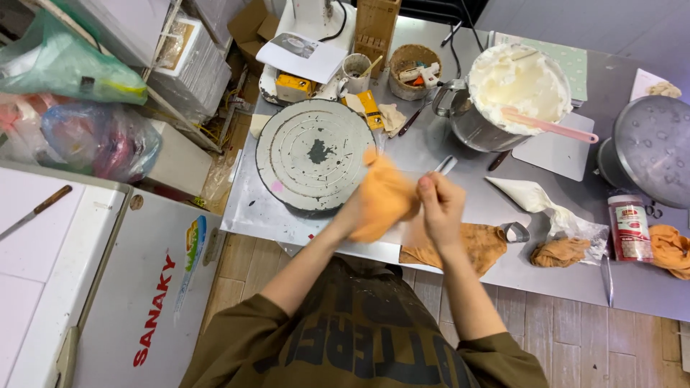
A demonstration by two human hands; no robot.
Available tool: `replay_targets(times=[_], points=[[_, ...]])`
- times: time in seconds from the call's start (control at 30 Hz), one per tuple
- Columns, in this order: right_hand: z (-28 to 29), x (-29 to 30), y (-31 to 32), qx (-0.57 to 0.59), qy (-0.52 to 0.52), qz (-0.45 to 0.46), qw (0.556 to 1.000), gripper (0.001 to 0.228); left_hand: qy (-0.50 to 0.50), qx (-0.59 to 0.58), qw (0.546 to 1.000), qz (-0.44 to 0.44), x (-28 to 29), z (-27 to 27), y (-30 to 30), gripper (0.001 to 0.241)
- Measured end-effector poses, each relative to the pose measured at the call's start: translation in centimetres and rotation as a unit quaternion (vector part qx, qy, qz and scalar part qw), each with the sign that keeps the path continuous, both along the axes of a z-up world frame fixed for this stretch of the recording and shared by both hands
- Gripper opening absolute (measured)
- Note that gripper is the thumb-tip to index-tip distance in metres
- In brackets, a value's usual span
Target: The person wipes down several square cloths, a metal palette knife, and a cake scraper with an orange cloth. They then move a piping bag into a freezer, retrieve some plastic wrap and other items from a shelf, and finally place a plastic container into a large green plastic bag.
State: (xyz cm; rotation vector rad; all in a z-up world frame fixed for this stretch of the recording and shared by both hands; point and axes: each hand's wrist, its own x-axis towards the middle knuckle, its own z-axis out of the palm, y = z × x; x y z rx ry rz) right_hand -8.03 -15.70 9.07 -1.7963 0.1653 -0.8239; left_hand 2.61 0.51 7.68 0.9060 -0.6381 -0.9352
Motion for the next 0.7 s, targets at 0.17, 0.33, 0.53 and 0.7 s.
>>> replay_targets(times=[0.17,0.33,0.53,0.7], points=[[-0.1,1.3,0.7,0.129,-0.066,-0.077,0.986,0.043,-0.104,0.101,0.988,0.057,-1.5,-3.7,-2.0,0.025],[0.9,2.4,-4.2,0.297,-0.149,-0.123,0.935,0.043,-0.176,0.129,0.976,0.027,-4.0,-5.4,1.8,0.035],[-11.5,12.2,-4.5,0.287,0.139,0.025,0.947,0.026,-0.247,0.032,0.968,0.023,-0.6,-1.9,8.3,0.045],[-14.2,18.8,-3.5,0.071,0.2,0.029,0.977,0.035,-0.135,0.032,0.99,0.023,-1.1,-1.3,7.3,0.047]])
